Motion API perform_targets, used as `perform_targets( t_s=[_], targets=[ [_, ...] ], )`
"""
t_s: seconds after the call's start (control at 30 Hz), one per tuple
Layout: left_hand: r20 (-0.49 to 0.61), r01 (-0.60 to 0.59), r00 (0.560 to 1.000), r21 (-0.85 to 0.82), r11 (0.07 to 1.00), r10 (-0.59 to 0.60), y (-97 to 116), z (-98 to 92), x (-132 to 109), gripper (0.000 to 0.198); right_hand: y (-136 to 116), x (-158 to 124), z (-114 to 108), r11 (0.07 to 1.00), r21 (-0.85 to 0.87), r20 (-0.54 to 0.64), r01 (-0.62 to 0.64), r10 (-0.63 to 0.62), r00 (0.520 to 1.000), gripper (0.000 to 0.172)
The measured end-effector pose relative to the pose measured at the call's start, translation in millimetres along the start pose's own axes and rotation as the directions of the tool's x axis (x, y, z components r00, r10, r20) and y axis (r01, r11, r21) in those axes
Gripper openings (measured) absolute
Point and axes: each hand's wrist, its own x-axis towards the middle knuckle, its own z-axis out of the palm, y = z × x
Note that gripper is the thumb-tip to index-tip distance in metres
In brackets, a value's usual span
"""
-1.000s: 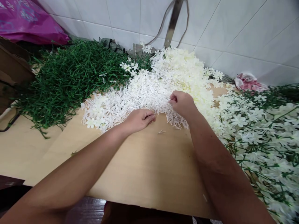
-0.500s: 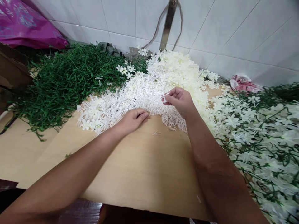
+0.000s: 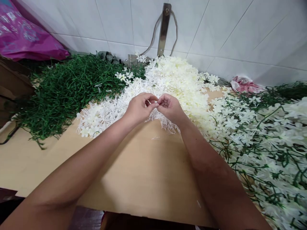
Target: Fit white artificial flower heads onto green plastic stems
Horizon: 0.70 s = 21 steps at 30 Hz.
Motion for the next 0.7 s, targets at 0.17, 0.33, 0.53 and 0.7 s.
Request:
perform_targets(
  t_s=[0.17,0.33,0.53,0.7],
  targets=[
    [-0.052,0.093,0.994,-0.046,0.995,-0.095,1.3,-3.1,12.4,0.005,2.4,0.9,-2.1,0.999,-0.043,-0.006,-0.01,0.01,1.0,0.015],
    [-0.108,0.212,0.959,-0.333,0.919,-0.261,-4.9,-13.4,13.7,0.012,6.9,1.6,-0.6,0.961,-0.25,-0.026,0.117,-0.128,0.991,0.015],
    [0.094,0.412,0.897,-0.536,0.737,-0.433,1.0,-8.5,4.8,0.027,-1.6,-5.0,12.8,0.977,-0.137,-0.053,0.166,-0.174,0.983,0.01],
    [0.17,0.387,0.922,-0.451,0.804,-0.349,1.3,-15.2,-0.3,0.032,-7.8,-8.4,16.2,0.965,-0.149,-0.077,0.214,-0.227,0.971,0.008]
  ],
)
